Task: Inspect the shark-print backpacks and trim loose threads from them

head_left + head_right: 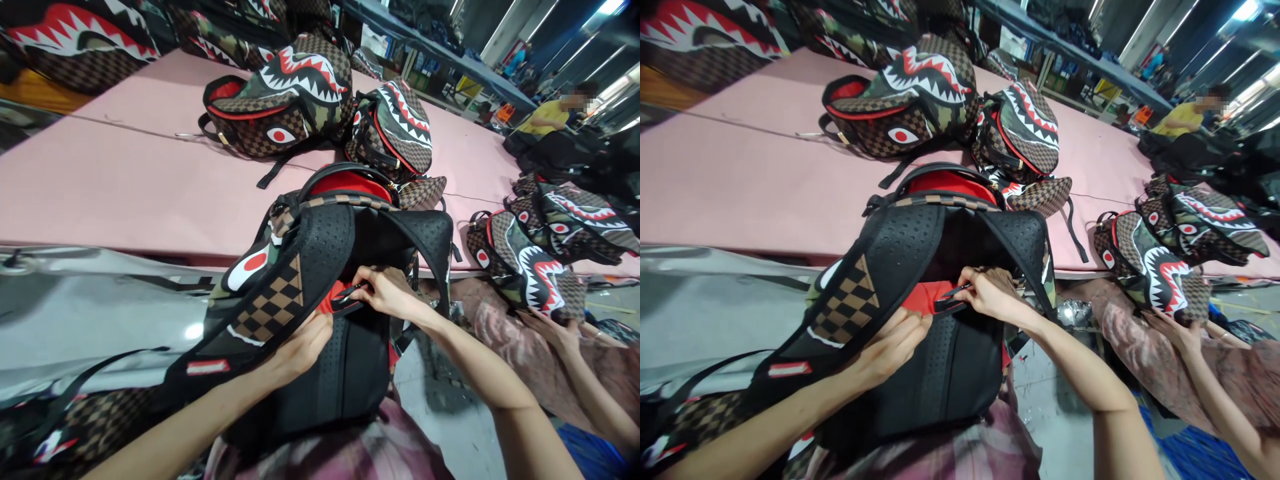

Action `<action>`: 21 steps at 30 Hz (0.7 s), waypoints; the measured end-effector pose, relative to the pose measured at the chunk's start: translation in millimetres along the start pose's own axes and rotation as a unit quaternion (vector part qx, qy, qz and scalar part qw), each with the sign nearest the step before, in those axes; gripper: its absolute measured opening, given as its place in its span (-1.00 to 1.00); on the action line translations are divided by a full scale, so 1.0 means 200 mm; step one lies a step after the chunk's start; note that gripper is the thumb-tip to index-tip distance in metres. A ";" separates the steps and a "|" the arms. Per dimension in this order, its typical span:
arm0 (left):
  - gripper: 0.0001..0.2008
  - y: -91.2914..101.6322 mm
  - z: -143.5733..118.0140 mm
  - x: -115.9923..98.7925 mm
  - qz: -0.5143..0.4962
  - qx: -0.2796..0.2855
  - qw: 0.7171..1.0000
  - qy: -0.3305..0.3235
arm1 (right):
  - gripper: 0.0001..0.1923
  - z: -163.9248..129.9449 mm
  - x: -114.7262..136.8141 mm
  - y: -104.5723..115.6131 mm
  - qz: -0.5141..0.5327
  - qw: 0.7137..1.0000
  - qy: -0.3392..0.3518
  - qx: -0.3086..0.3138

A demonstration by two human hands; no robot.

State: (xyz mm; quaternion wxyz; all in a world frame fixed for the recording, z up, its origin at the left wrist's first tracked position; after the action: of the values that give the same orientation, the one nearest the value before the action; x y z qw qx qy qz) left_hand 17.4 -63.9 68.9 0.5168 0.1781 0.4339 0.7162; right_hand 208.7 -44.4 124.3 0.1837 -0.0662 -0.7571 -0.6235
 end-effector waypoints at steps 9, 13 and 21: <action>-0.77 0.03 0.04 -0.03 0.022 0.001 1.000 -0.003 | -0.89 0.01 0.00 0.03 0.033 0.997 -0.013 0.067; -0.76 0.05 0.05 -0.03 0.022 -0.003 1.000 0.006 | -0.89 0.02 0.00 0.03 0.082 0.994 -0.036 0.068; -0.75 0.04 0.07 -0.02 0.024 0.005 1.000 0.005 | -0.85 0.04 -0.07 -0.06 0.252 0.964 -0.059 0.065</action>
State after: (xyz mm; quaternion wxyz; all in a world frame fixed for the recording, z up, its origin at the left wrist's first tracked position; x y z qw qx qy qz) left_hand 24.4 -62.2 84.9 0.4959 0.1874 0.4357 0.7274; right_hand 216.9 -36.4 107.0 0.2938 -0.2796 -0.7644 -0.5012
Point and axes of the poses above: each hand's wrist, its own z-axis towards the middle knuckle, its own y-axis out of the back of the hand, x = y × z, the point moved 3 cm from there along z, towards the middle knuckle
